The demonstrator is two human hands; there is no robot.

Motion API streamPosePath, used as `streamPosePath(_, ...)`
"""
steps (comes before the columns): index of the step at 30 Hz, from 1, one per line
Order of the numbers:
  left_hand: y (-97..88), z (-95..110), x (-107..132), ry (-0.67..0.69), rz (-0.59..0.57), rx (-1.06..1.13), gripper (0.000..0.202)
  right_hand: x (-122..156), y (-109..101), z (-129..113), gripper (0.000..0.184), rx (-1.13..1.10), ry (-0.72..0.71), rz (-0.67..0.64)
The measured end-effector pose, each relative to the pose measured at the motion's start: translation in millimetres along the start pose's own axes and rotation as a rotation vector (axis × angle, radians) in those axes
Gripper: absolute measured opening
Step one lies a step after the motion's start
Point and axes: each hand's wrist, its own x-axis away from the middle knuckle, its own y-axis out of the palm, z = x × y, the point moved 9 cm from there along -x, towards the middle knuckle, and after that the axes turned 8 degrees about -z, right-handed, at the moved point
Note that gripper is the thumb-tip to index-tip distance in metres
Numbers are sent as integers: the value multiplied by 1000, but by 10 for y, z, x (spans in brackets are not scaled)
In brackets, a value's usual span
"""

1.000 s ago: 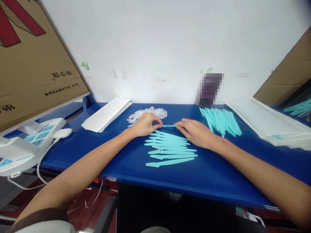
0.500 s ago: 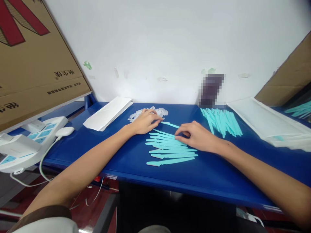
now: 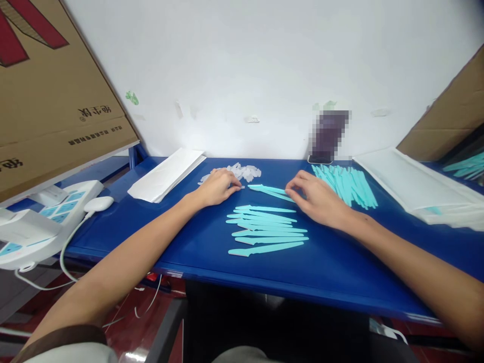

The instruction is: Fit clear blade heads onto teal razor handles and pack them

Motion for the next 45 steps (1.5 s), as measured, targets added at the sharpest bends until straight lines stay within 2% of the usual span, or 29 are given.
streamPosePath(5, -7, 100, 22, 44, -9, -53, 25, 3, 65, 125, 26, -13, 87, -52)
streamPosePath(10, -15, 68, 7, 34, 12, 67, 18, 27, 76, 90, 31, -9, 91, -85)
streamPosePath(17, -169, 177, 55, 72, 139, 65, 16, 13, 95, 72, 31, -50, 89, -111)
streamPosePath(22, -262, 276, 100, 120, 245, 67, 12, 10, 104, 62, 29, -163, 175, -137)
streamPosePath(28, -371, 279, 162, 118, 381, 137, 13, 15, 85, 71, 32, -250, 194, -114)
streamPosePath(34, -353, 306, 153, 108, 367, 210, 18, 12, 39, 59, 34, -249, 161, -76)
streamPosePath(40, -304, 452, 129, 179, 440, 353, 15, 1, 74, -135, 36, -188, 62, -110)
streamPosePath(45, -231, 508, 61, 288, 304, 359, 23, 1, 139, -95, 37, -13, 16, -129)
